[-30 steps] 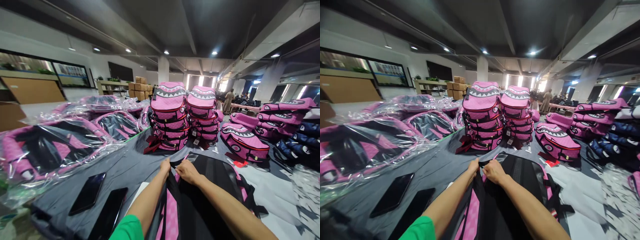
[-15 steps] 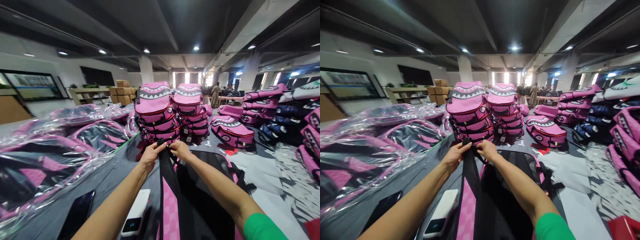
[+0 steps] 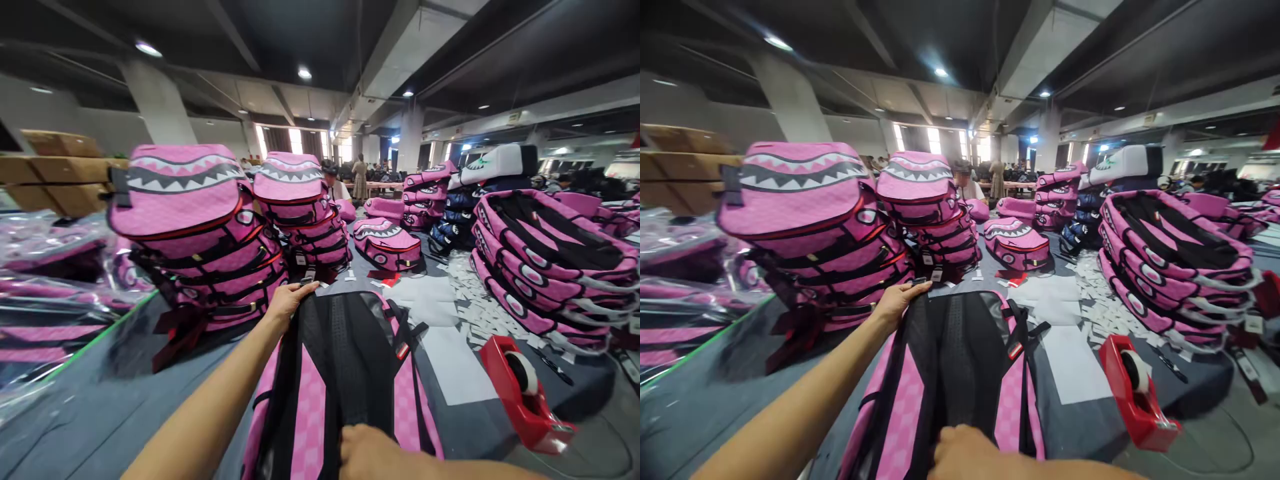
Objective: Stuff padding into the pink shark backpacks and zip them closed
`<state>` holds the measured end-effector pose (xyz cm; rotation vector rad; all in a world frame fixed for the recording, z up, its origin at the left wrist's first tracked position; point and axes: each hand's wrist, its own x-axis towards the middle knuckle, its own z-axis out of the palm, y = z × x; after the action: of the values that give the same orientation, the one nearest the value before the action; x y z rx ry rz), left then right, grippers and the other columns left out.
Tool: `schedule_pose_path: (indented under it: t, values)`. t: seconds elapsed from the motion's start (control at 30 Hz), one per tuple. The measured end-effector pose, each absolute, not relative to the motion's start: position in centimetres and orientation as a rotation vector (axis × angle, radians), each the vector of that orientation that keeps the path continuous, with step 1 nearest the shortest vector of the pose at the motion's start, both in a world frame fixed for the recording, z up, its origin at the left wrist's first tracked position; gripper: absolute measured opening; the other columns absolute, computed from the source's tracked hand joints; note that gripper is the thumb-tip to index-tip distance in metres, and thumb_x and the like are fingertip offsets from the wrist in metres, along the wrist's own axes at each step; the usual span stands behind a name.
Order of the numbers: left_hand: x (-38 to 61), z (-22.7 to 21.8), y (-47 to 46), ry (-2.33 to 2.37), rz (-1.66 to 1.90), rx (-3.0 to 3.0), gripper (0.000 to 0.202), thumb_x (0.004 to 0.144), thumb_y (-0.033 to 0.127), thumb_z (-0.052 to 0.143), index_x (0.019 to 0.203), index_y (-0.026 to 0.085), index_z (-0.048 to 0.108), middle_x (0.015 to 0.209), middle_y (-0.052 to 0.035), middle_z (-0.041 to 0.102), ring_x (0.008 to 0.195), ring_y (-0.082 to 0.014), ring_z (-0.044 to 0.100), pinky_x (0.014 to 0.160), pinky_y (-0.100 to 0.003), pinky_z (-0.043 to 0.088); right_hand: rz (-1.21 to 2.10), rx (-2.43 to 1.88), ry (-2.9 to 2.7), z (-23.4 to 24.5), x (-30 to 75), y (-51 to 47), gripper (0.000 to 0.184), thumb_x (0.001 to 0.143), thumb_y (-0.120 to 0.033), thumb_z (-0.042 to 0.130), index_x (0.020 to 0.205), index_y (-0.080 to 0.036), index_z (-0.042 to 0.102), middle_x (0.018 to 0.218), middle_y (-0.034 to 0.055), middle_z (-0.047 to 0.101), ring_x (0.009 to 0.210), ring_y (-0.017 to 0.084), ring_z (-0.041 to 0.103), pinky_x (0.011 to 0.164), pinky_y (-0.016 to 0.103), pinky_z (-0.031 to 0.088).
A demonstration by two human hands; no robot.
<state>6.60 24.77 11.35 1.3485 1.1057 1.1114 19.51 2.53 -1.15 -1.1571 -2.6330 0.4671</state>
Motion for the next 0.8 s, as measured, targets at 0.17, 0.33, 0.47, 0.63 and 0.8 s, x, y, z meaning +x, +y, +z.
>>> schedule_pose_path:
  t: [0.17,0.33,0.47,0.63,0.8]
  values:
    - [8.6,6.5,25.2,1.336,1.134,1.551,0.037,0.053,0.051,0.079,0.054,0.019,0.060,0.059,-0.0027,0.058,0.068,-0.0247,0.060,0.066,-0.034,0.046,0.563,-1.212,-2.355,2.7,25.8,2.8,0.022,0.092,-0.046,0.063,0.091,-0.025,0.069,0.083,-0.0015,0.071,0.074,0.014,0.062,0.064,0.023,0.042]
    - [9.1,6.8,24.4,1.483,1.265,1.802,0.029,0.064,0.032,0.075,0.088,0.017,0.069,0.098,-0.0110,0.065,0.109,-0.0362,0.056,0.096,-0.047,0.042,0.426,-1.850,-1.384,7.2,36.2,10.3,0.023,0.094,-0.039,0.051,0.090,-0.021,0.064,0.072,0.0017,0.065,0.070,0.017,0.062,0.069,0.027,0.043]
    - [11.6,8.9,23.0,1.231,1.214,2.149,0.031,0.078,0.030,0.063,0.106,0.019,0.068,0.119,-0.0143,0.063,0.120,-0.0354,0.048,0.107,-0.052,0.033,0.526,-1.876,-1.301,7.0,38.3,15.2,0.036,0.091,-0.047,0.048,0.069,-0.021,0.057,0.050,-0.0012,0.050,0.049,0.017,0.051,0.053,0.028,0.039]
    - [18.5,10.2,21.8,0.869,0.938,2.108,0.035,0.084,0.050,0.059,0.097,0.019,0.070,0.096,-0.0087,0.071,0.096,-0.0268,0.062,0.091,-0.040,0.046,0.451,-1.680,-1.342,9.7,37.4,15.2,0.031,0.086,-0.050,0.047,0.079,-0.021,0.056,0.064,-0.0021,0.055,0.059,0.014,0.051,0.056,0.025,0.039]
    - [23.0,11.0,21.1,0.609,0.756,2.092,0.039,0.090,0.043,0.045,0.097,0.013,0.070,0.084,-0.0058,0.069,0.077,-0.0185,0.063,0.072,-0.029,0.049,0.303,-1.539,-1.507,11.9,37.2,12.4,0.022,0.072,-0.042,0.063,0.082,-0.022,0.057,0.062,-0.0057,0.053,0.060,0.013,0.049,0.059,0.025,0.036]
